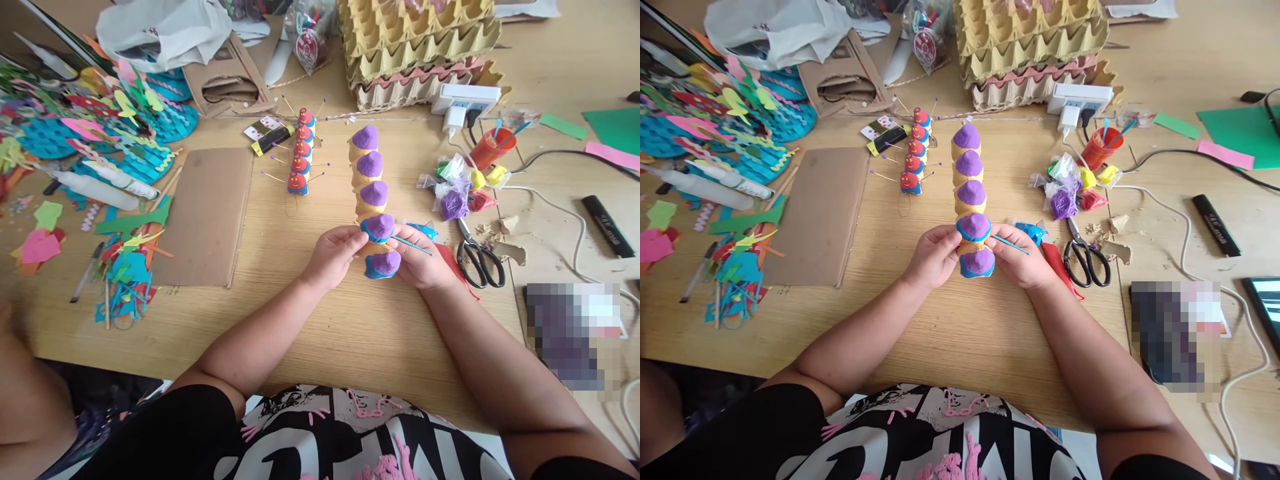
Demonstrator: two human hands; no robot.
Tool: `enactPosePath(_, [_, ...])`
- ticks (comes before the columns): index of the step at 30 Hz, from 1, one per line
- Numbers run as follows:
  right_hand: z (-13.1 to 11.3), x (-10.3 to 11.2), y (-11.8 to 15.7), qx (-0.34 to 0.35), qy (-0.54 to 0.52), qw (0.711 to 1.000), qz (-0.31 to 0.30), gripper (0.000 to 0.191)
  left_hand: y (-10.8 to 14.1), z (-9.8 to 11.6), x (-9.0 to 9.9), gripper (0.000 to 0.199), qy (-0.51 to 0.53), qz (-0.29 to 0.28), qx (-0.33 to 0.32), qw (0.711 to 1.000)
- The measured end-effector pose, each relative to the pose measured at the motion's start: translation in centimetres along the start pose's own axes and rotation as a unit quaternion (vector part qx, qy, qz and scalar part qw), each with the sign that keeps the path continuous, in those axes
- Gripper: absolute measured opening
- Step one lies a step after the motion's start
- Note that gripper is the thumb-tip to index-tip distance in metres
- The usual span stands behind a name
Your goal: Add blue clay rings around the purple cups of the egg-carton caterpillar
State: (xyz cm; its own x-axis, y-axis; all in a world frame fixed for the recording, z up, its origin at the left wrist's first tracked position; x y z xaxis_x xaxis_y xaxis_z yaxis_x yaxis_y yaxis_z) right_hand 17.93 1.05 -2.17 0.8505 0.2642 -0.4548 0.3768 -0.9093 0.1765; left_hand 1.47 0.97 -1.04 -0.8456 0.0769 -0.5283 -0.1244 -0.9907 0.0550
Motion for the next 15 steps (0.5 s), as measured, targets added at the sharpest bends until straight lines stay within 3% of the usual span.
enactPosePath(15, [-0.05,-0.22,0.00,-0.005,-0.006,1.000,0.000,0.037,-0.06,-0.22,0.13,0.059,0.013,0.019,0.008,1.000])
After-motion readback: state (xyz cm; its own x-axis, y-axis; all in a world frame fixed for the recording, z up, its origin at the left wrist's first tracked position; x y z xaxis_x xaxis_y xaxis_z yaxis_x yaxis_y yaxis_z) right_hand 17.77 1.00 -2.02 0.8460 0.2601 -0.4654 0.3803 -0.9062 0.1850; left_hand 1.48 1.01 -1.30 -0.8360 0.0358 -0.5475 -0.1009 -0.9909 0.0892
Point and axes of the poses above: each hand's wrist, its own y-axis away from the middle knuckle, its own x-axis out of the back of the hand, z = x × y, the point moved 4 cm from there along -y, towards the middle knuckle, and after that the axes turned 5 degrees about -x, right-handed, at the moved point
